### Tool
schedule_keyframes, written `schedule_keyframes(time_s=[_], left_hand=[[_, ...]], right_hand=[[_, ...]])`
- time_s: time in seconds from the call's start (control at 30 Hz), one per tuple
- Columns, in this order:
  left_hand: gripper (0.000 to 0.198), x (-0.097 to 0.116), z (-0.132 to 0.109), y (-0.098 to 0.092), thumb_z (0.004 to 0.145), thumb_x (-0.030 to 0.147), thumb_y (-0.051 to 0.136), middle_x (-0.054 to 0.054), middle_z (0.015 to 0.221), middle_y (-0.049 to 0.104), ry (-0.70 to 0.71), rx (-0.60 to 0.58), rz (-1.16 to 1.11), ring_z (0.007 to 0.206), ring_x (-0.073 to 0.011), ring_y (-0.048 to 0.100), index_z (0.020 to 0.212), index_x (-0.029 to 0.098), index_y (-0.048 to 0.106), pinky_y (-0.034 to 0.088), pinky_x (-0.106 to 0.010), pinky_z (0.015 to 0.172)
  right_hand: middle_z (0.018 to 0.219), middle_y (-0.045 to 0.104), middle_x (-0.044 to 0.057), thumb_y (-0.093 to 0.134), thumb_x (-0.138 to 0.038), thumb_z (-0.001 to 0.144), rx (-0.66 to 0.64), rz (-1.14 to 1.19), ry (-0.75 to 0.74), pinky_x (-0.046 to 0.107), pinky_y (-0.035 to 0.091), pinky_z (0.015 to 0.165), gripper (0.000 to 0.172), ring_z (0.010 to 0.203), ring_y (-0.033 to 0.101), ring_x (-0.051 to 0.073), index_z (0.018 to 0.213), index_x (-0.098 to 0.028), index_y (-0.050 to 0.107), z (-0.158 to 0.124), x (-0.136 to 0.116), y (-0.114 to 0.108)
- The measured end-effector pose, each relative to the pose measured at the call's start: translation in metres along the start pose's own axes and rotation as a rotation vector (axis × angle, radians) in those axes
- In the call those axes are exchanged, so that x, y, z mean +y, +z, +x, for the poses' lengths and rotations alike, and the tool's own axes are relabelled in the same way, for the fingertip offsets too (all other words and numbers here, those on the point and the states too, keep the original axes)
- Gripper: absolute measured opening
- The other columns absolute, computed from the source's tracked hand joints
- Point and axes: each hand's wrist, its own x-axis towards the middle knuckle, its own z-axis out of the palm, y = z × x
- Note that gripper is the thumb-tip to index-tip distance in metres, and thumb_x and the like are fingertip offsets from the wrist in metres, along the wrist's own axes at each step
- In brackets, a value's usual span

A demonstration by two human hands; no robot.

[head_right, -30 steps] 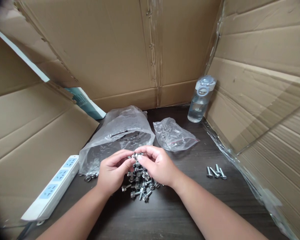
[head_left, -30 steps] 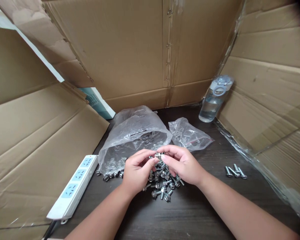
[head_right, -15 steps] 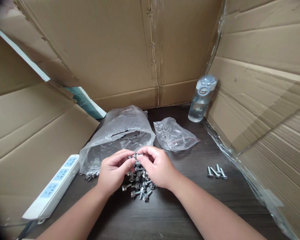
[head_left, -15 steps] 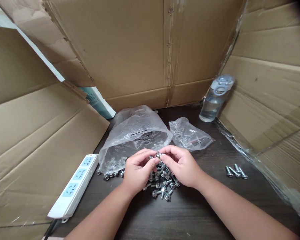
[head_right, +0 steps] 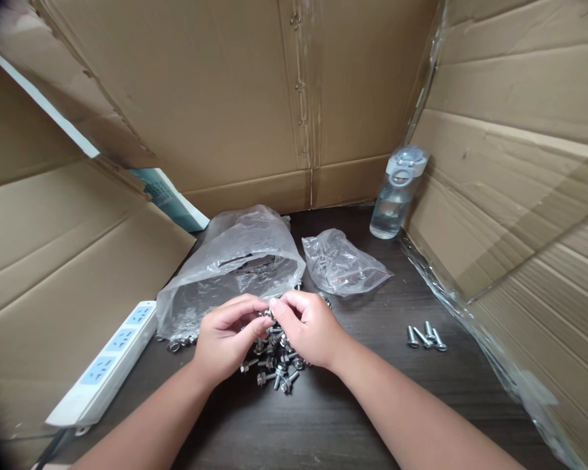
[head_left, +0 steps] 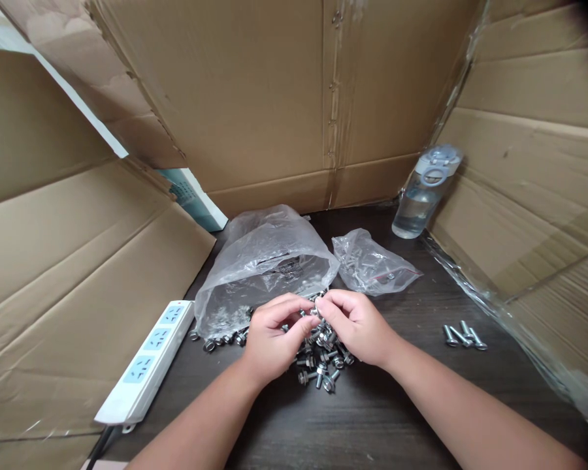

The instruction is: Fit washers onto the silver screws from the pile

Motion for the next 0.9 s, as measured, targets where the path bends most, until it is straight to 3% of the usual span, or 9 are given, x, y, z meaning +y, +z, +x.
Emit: schedule_keyframes(time_s=[0.2,0.33,0.43,0.53,0.8,0.9], left_hand=[[0.007,-0.0008,0.0005,0.0014,0.076,0.016,0.074,-0.002,0.077,0.066,-0.002,0.081,-0.030,0.047,-0.0079,0.060,0.083,0.017,0.072,0.052,-0.017,0.044],[0.006,-0.0014,0.0013,0.0012,0.076,0.017,0.074,-0.001,0.078,0.066,-0.063,0.157,-0.087,0.045,-0.0074,0.060,0.081,0.018,0.072,0.051,-0.016,0.042],[0.007,-0.0010,0.0014,0.0006,0.075,0.016,0.075,0.000,0.076,0.066,-0.075,0.157,-0.121,0.046,-0.0068,0.060,0.082,0.019,0.073,0.051,-0.015,0.043],[0.009,-0.0007,0.0010,-0.0002,0.075,0.016,0.075,0.000,0.077,0.067,-0.070,0.139,-0.139,0.047,-0.0065,0.060,0.083,0.020,0.074,0.052,-0.015,0.044],[0.008,-0.0017,0.0003,-0.0001,0.077,0.019,0.075,-0.003,0.079,0.068,-0.040,0.101,-0.107,0.047,-0.0081,0.060,0.084,0.018,0.074,0.052,-0.019,0.043],[0.007,-0.0008,0.0009,-0.0008,0.078,0.019,0.074,-0.004,0.078,0.068,0.025,0.091,-0.029,0.049,-0.0085,0.060,0.085,0.017,0.073,0.052,-0.019,0.045]], right_hand=[[0.054,0.039,-0.004,0.046,-0.046,0.096,0.005,0.152,0.072,0.023,0.033,0.046,0.041,0.048,0.038,0.009,0.067,-0.018,0.048,0.0023,0.0031,0.0007],[0.065,0.047,-0.004,0.053,-0.044,0.093,0.006,0.350,0.074,0.022,0.039,0.043,0.027,0.043,0.041,0.007,0.098,-0.018,0.058,0.0002,0.0072,-0.0001],[0.080,0.055,-0.001,0.061,-0.036,0.089,-0.013,0.351,0.072,0.021,0.042,0.043,0.028,0.046,0.048,0.006,0.112,-0.019,0.059,-0.0025,0.0070,-0.0003],[0.083,0.057,0.001,0.063,-0.033,0.087,-0.040,0.343,0.073,0.020,0.042,0.042,0.027,0.046,0.049,0.005,0.110,-0.018,0.061,-0.0037,0.0048,0.0003],[0.067,0.055,-0.002,0.062,-0.034,0.089,-0.040,0.323,0.044,0.019,0.040,0.044,0.021,0.047,0.046,0.006,0.099,-0.016,0.064,-0.0018,0.0041,-0.0006],[0.070,0.056,-0.001,0.060,-0.031,0.089,-0.046,0.294,0.012,0.020,0.040,0.046,0.017,0.049,0.046,0.006,0.095,-0.016,0.064,-0.0019,0.0019,-0.0012]])
